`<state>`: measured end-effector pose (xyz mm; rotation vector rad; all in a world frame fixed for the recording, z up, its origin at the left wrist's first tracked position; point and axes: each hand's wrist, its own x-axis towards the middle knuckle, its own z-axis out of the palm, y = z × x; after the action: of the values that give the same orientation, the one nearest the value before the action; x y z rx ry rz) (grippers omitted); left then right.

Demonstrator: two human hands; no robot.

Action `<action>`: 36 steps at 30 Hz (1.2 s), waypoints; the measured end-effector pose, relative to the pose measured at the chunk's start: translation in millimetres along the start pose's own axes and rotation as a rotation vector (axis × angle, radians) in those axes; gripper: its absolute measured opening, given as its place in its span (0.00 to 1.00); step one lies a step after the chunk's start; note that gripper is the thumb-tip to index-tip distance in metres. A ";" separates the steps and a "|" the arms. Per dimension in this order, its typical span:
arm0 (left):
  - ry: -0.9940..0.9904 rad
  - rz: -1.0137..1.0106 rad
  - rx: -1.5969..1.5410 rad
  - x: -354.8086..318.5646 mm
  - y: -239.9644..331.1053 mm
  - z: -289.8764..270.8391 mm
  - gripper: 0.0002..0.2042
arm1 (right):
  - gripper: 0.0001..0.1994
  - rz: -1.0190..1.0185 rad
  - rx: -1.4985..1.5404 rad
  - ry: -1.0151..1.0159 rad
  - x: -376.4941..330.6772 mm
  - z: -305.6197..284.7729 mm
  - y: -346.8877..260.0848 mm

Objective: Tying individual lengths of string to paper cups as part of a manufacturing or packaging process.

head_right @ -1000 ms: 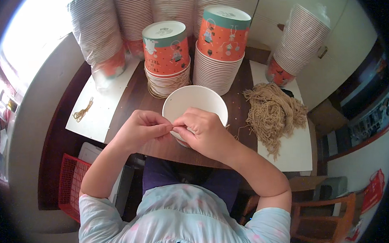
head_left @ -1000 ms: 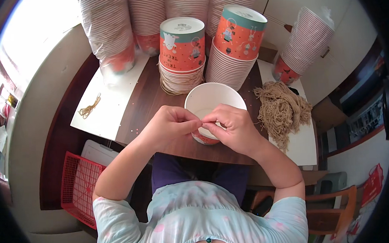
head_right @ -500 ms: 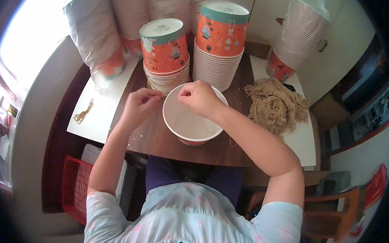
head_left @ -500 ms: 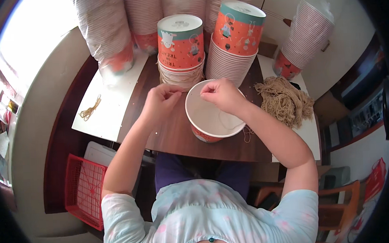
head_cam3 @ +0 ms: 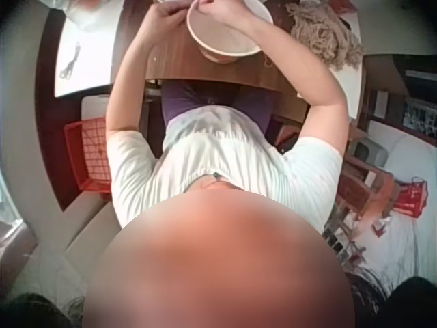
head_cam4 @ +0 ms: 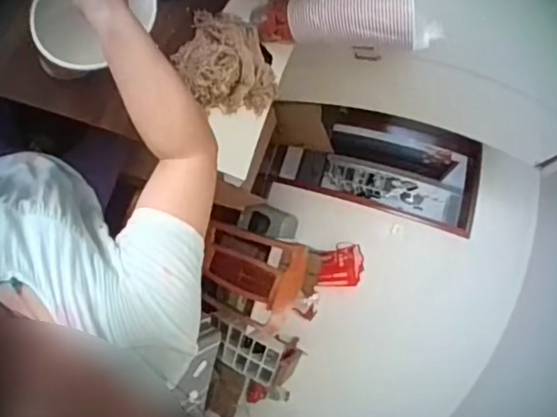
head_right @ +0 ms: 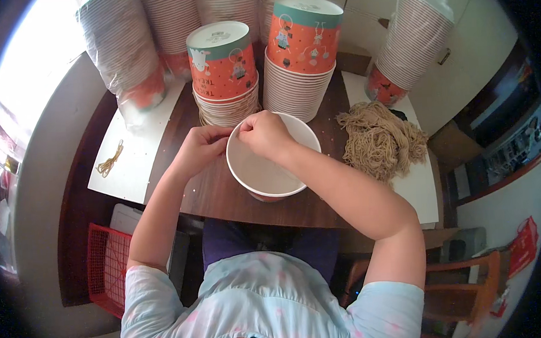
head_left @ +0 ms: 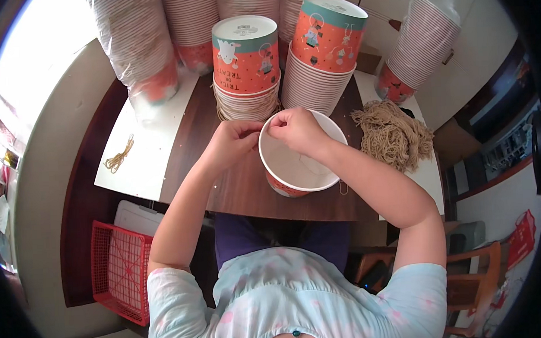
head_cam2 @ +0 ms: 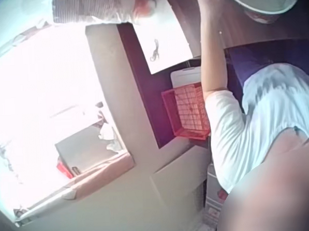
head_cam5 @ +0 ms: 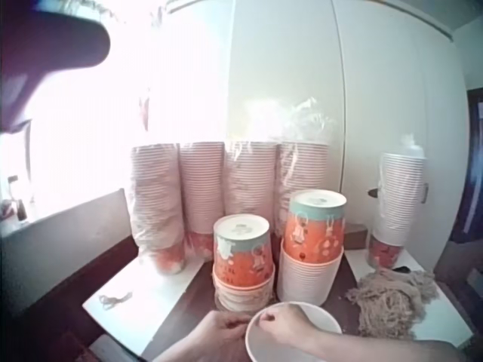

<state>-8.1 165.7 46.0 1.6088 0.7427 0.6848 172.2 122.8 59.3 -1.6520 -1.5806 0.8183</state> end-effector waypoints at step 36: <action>-0.100 0.059 -0.518 -91.5 5.4 61.5 0.05 | 0.06 -0.692 -0.142 -0.294 -76.9 -36.3 -47.2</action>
<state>-17.3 55.9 38.9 1.1817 0.4005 0.7606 171.6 44.5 116.8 -0.9677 -2.2657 0.5962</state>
